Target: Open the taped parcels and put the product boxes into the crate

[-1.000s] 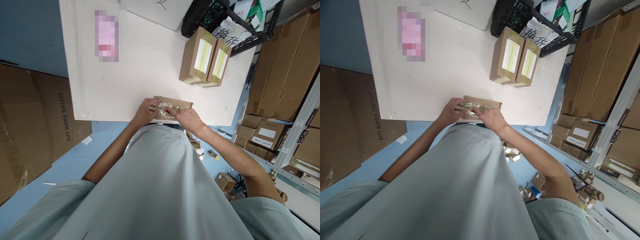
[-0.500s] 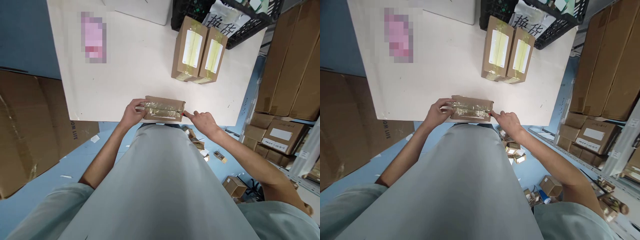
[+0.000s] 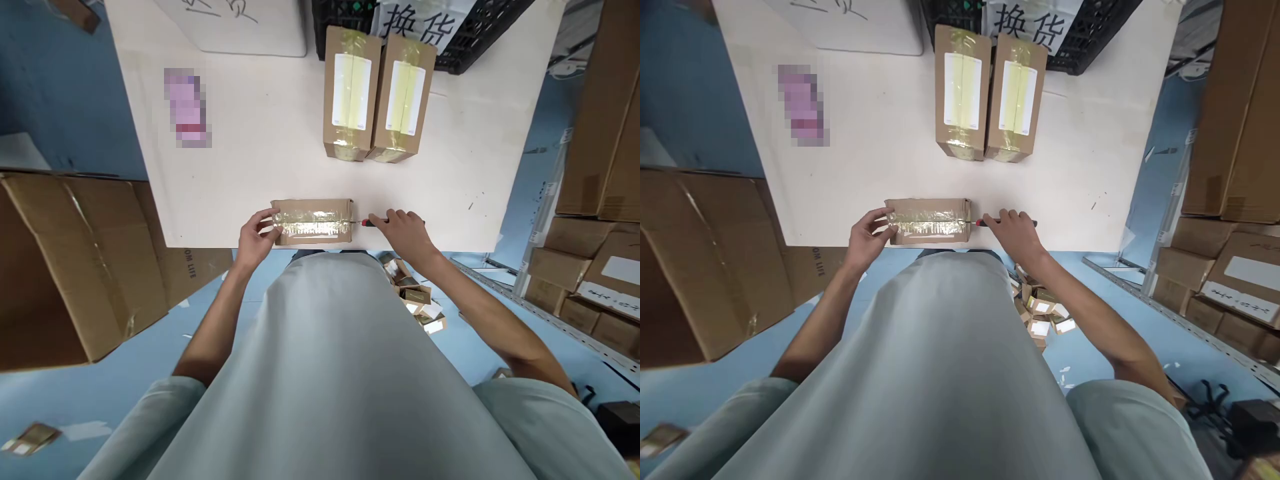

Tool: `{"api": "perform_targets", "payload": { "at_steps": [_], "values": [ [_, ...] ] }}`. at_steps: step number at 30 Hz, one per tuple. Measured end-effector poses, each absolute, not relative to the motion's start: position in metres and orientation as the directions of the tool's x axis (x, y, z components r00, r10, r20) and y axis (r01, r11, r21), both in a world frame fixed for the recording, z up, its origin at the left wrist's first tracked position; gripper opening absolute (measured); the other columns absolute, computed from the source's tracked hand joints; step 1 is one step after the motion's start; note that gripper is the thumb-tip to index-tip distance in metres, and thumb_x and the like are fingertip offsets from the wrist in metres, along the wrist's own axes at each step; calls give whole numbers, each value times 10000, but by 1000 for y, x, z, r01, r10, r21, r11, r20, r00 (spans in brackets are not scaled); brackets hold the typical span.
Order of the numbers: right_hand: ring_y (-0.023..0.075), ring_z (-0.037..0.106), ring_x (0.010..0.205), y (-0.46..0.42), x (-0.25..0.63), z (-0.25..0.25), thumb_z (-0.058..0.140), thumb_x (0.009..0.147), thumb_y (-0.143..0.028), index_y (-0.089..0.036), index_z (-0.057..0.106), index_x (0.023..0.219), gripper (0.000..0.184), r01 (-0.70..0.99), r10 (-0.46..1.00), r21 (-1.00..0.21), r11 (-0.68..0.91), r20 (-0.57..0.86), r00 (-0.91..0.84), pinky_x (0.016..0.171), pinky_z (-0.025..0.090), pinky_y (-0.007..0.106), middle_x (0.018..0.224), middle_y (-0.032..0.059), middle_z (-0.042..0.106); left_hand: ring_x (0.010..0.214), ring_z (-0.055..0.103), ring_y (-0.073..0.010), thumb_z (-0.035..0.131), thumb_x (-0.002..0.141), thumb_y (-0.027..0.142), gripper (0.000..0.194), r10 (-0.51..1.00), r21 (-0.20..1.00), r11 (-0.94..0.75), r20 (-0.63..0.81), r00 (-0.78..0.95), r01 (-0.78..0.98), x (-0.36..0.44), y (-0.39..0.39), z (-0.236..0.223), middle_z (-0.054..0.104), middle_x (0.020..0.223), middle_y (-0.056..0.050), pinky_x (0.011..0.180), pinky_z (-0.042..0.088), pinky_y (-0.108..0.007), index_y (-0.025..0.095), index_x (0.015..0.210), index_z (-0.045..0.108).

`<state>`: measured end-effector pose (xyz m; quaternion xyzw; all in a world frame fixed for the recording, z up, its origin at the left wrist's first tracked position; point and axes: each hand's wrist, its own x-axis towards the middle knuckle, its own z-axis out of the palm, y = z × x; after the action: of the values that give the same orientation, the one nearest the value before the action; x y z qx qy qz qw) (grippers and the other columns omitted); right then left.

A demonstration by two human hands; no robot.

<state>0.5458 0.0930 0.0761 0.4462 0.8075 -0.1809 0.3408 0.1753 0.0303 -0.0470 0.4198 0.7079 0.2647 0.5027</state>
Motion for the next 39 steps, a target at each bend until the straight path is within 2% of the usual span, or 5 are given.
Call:
{"api": "perform_targets", "payload": {
  "at_steps": [13,17,22,29,39],
  "values": [
    [299,706,1028,61,634,47,394,1197,-341,-282,637,1641,509,969,841,-244,33,-517,-159,869,519,374,1260,148,767,1394,705,-335,690,929,420,467,863,716,496,-468,-189,491,226,19,-34,673,1536,-140,1072,679,-531,277,1371,639],
    [279,731,975,51,644,-6,441,1160,-604,-187,739,1424,577,740,896,-613,-276,-444,-33,925,607,413,1169,127,806,1767,271,-432,759,991,533,643,960,625,258,-254,-121,736,253,24,-17,395,1823,-180,1399,334,-700,292,1564,598],
    [218,747,898,43,613,-75,537,1023,-820,-161,730,1258,726,355,814,-749,-559,-578,64,909,662,383,1026,90,789,1807,-106,-483,727,964,811,1053,965,648,85,-243,100,757,294,33,-25,133,1946,-191,1407,-10,-809,254,1790,388],
    [212,774,1139,47,568,-93,491,1064,-736,-208,696,1313,618,273,750,-721,-637,-661,6,955,675,352,1277,129,805,1811,-108,-460,594,987,878,1045,950,661,153,-303,74,735,264,26,-50,142,1948,-182,1413,-35,-794,240,1794,413],
    [272,762,1097,46,520,-60,512,1025,-855,-217,743,1195,699,370,806,-778,-509,-581,-114,998,674,429,1101,88,790,1827,-33,-397,415,1085,836,955,952,671,129,-290,99,730,218,22,-28,165,1953,-135,1451,17,-705,277,1849,290]
  ]
}}
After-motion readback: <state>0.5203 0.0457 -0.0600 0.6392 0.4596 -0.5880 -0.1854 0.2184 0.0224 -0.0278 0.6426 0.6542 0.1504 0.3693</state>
